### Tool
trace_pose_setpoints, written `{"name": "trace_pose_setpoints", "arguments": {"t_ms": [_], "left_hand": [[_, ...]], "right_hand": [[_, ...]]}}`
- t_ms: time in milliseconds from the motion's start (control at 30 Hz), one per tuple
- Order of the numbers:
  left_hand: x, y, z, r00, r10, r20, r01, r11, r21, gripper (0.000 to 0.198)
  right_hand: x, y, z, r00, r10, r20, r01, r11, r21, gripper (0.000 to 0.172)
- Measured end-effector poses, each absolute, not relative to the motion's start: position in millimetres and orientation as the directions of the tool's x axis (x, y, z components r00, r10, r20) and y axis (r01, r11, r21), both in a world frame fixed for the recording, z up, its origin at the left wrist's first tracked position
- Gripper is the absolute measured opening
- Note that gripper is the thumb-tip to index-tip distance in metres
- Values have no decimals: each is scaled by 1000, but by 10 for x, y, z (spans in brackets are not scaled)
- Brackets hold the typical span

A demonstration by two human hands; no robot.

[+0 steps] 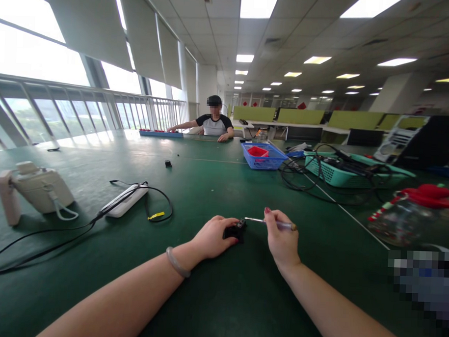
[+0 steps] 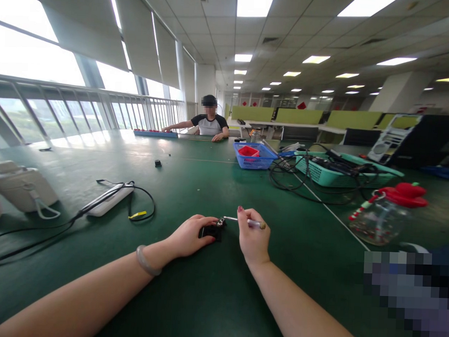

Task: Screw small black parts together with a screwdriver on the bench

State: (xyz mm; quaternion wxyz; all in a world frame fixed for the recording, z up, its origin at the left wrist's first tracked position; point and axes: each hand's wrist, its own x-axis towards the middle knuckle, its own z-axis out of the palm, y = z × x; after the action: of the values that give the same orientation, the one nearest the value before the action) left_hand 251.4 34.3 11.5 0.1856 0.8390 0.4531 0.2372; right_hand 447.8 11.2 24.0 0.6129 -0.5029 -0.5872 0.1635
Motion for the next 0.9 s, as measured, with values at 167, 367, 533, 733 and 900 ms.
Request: {"name": "trace_pose_setpoints", "arguments": {"t_ms": [167, 367, 533, 733, 900], "left_hand": [[2507, 365, 90, 476, 843, 249, 668, -531, 521, 50], [2503, 381, 74, 498, 824, 271, 643, -560, 523, 43], [2504, 390, 68, 503, 828, 250, 658, -554, 511, 43], [2503, 387, 61, 505, 826, 252, 666, -558, 494, 42], [2490, 363, 96, 516, 821, 245, 658, -563, 500, 49]], "right_hand": [[4445, 70, 245, 159, 799, 579, 434, 470, -768, 35], [4422, 124, 198, 82, 843, 531, 457, 442, -772, 35], [4424, 168, 177, 50, 886, 461, 457, 390, -799, 33], [4450, 115, 191, 36, 852, 523, 421, 461, -781, 30], [4439, 109, 184, -28, 847, 531, 427, 491, -760, 30]]}}
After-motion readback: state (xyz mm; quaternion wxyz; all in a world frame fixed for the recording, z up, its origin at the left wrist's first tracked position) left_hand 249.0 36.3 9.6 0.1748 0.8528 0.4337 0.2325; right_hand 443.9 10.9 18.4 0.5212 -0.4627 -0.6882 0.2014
